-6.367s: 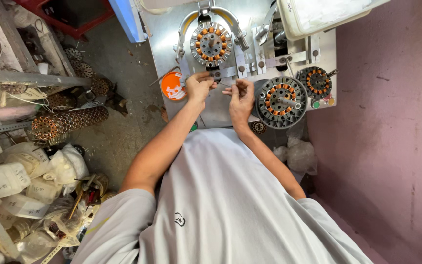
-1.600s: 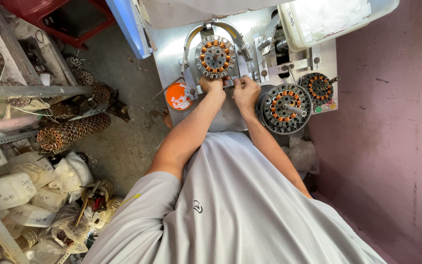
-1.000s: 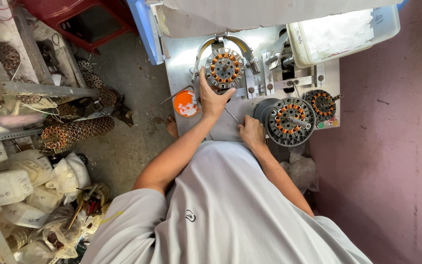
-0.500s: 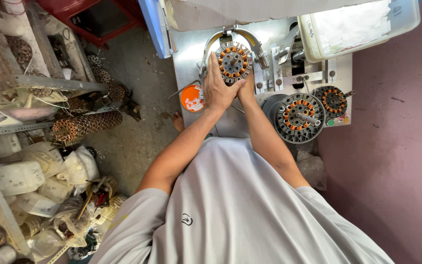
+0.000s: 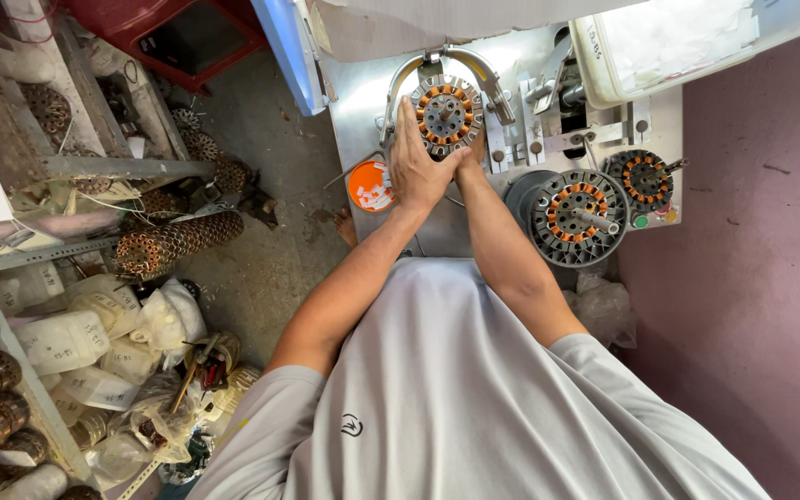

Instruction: The person assembles a circular electrical component by inserting small metal pieces into slots on a rotor-like object. They use pliers to secure the pieces and repeatedly adjust the component on a workbench.

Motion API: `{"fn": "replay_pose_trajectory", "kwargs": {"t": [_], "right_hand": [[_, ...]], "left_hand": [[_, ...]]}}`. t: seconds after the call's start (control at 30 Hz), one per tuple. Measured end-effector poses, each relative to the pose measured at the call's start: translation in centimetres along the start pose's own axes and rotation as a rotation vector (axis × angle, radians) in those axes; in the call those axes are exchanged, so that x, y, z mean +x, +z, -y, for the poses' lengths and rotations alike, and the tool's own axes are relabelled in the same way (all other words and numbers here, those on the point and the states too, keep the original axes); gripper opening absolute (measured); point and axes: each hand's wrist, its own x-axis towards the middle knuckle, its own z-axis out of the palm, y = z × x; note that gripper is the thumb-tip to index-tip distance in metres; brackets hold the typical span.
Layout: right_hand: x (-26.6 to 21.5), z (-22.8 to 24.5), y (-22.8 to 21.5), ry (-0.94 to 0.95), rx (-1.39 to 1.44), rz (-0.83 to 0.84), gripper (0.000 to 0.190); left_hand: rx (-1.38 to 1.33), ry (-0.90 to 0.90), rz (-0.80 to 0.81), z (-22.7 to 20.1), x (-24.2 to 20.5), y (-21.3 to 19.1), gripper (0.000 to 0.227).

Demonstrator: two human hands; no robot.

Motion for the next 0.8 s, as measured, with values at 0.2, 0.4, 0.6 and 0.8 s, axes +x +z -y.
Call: {"fn": "replay_pose_trajectory", "kwargs": {"t": [0.2,0.4,0.6,0.8], "right_hand": [[0.5,0.4,0.0,-0.003,-0.009,0.038,0.043],[0.4,0.5,0.0,-0.009,-0.05,0.052,0.043],[0.7,1.1,-0.2,-0.014,-0.079,0.05,0.044],[0.9,1.4,-0.1,-0.016,-0.1,0.068,0.045]], "left_hand": [[-0.023,0.013,0.005,0.0,0.2,-0.3,0.13],[-0.033,0.017,0.005,0.0,0.3,-0.4,0.13],[-0.023,0.015,0.014,0.1,0.3,-0.3,0.131],[-0.017,0.013,0.011,0.1,0.1,-0.6,0.132]]}}
